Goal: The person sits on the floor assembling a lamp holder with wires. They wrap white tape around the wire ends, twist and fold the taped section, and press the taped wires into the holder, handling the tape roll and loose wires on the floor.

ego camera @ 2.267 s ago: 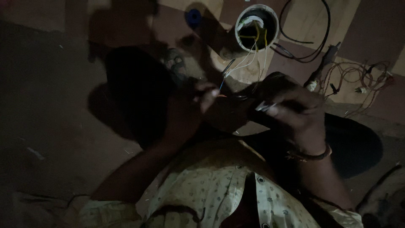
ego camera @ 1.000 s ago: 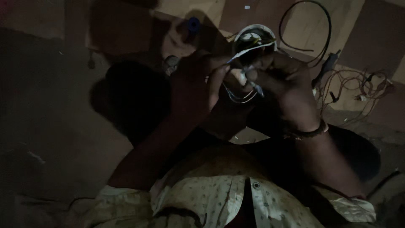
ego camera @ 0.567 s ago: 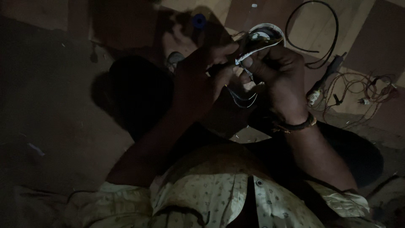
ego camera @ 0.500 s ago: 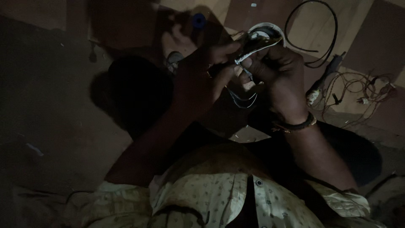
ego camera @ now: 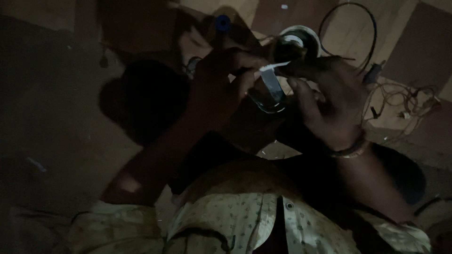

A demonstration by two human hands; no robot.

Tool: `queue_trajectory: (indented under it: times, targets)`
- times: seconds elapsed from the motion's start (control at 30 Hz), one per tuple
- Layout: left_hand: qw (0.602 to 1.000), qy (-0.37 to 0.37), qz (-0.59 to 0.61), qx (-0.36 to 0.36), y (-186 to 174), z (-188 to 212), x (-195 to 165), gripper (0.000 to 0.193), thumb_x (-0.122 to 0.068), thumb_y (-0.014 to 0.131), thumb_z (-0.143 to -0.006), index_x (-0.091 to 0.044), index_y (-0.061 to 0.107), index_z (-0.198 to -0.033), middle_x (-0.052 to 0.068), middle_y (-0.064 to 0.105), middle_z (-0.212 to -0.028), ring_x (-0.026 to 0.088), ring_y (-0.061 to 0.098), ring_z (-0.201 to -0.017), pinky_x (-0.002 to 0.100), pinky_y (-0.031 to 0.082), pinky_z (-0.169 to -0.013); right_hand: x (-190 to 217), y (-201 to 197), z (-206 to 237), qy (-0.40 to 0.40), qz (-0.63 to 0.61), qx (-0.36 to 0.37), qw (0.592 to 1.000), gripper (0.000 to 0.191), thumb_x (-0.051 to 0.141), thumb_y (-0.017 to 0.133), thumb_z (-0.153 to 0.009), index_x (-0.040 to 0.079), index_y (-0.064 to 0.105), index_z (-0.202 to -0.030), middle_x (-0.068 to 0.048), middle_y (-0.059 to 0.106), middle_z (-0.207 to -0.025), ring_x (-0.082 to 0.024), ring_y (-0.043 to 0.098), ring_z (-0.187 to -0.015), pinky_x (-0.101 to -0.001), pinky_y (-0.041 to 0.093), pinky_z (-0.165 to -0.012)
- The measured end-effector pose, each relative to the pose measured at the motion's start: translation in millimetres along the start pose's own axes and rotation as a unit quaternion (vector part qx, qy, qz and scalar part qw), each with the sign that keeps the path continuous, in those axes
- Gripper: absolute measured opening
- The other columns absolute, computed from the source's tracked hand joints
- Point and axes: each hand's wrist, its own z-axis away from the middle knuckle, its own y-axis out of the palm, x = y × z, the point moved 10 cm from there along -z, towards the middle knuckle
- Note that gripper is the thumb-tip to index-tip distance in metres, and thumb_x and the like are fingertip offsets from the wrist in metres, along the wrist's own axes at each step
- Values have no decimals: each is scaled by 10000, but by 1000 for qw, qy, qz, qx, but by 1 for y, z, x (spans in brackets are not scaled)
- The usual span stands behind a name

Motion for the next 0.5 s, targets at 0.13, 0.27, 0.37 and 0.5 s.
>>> queue_trajectory:
  times: [0.13, 0.27, 0.37, 0.5]
  targets:
    - [922, -238, 195, 234, 37, 2, 34, 228, -229, 653, -977, -93, 739, -1139, 22, 780, -904, 113, 761, -785, 292, 622, -712, 33, -3, -16, -200, 235, -5, 951, 281, 154, 784, -825, 59, 686, -1071, -160, 682, -1017, -348, 676, -910, -440, 539, -706]
    - [920, -275, 203, 191, 20, -5, 33, 190, -157, 701, -931, -41, 739, -1076, 10, 772, -895, 102, 754, -708, 285, 635, -691, 37, 13, -16, -311, 195, 52, 929, 259, 147, 775, -844, 124, 714, -1095, -86, 696, -1081, -267, 670, -960, -385, 493, -704]
    - [919, -267, 244, 158, 10, -8, 25, 148, -125, 702, -972, -2, 728, -1048, 46, 752, -875, 100, 727, -682, 260, 615, -670, 44, 15, 0, -378, 171, 1, 910, 179, 161, 768, -970, 120, 723, -1138, -60, 707, -1124, -231, 669, -1043, -363, 481, -795]
    - [907, -280, 286, 132, 9, -20, 23, 177, -88, 693, -930, -15, 722, -1088, 46, 754, -859, 90, 707, -624, 239, 596, -570, 49, 3, 11, -387, 221, -72, 892, 199, 136, 764, -936, 130, 806, -1130, -22, 758, -1082, -202, 676, -977, -373, 496, -780]
